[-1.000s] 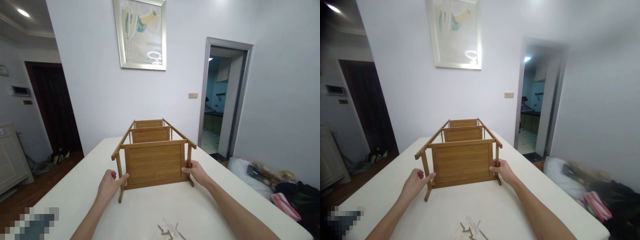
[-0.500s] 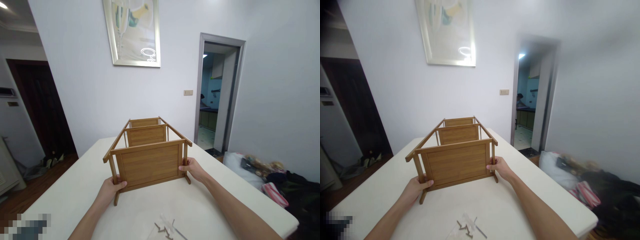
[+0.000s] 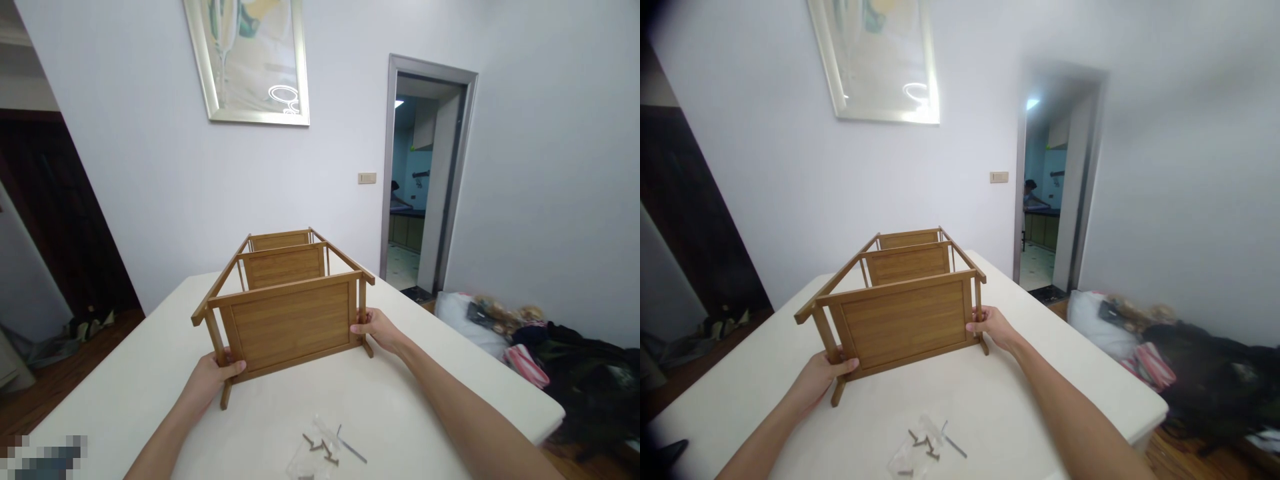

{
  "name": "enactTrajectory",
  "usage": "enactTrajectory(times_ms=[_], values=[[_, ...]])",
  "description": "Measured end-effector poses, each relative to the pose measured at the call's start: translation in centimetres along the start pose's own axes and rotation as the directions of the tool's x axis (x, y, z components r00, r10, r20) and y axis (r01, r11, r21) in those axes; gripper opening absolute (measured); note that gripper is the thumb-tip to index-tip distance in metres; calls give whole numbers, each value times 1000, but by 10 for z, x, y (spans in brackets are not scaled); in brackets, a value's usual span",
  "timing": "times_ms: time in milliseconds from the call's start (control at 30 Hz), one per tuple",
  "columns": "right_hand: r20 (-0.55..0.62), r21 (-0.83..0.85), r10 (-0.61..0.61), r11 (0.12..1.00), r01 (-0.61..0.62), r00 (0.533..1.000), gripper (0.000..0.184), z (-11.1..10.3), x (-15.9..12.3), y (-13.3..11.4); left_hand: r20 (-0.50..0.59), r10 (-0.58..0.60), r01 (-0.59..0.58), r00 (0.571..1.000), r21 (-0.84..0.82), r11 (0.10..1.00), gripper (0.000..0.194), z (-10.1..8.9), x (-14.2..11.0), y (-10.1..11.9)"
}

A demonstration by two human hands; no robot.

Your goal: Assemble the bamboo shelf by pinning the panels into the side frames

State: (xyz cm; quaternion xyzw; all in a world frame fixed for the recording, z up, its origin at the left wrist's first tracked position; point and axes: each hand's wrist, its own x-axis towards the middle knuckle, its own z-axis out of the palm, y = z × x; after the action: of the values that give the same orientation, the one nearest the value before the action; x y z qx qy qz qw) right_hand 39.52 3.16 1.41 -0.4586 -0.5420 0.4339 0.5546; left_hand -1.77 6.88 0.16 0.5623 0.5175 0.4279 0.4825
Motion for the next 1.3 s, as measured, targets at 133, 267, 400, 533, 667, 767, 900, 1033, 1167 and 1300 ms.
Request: enactTrajectory(times_ms=[133,267,400,533,667,767,900,1033,1167,1300], values=[[42,19,10,1000,-11,999,53,1,-2,-4,23,11,-11,1000,-8,1000,43,-1,1,-1],[73,38,8,999,-11,997,50,2,-3,-8,35,19,-18,999,-27,999,40,-1,1,-2],[107,60,9,998,-15,994,48,3,-4,-13,46,15,-13,999,-49,999,40,-1,-1,0],[113,61,14,998,-21,993,48,4,-5,-14,46,32,-29,998,-60,998,41,1,-4,4],[114,20,29,999,-32,993,47,5,-7,-17,62,29,-26,998,-50,998,45,1,-5,5],[136,-34,45,999,-40,990,46,0,-8,-27,54,21,-18,998,-43,999,49,1,-6,6],[84,-380,82,924,-44,993,46,-20,-16,-50,72,34,-27,997,-99,995,56,3,-8,5],[-240,-774,-107,621,-124,965,38,-18,-47,-62,82,38,-26,996,-137,990,56,4,-8,6],[-123,-772,-319,626,111,940,17,43,-102,-47,55,23,-17,998,-109,994,57,5,-8,7],[102,-711,-160,679,184,982,14,109,-142,-29,52,26,-19,998,-134,991,61,8,-10,9]])
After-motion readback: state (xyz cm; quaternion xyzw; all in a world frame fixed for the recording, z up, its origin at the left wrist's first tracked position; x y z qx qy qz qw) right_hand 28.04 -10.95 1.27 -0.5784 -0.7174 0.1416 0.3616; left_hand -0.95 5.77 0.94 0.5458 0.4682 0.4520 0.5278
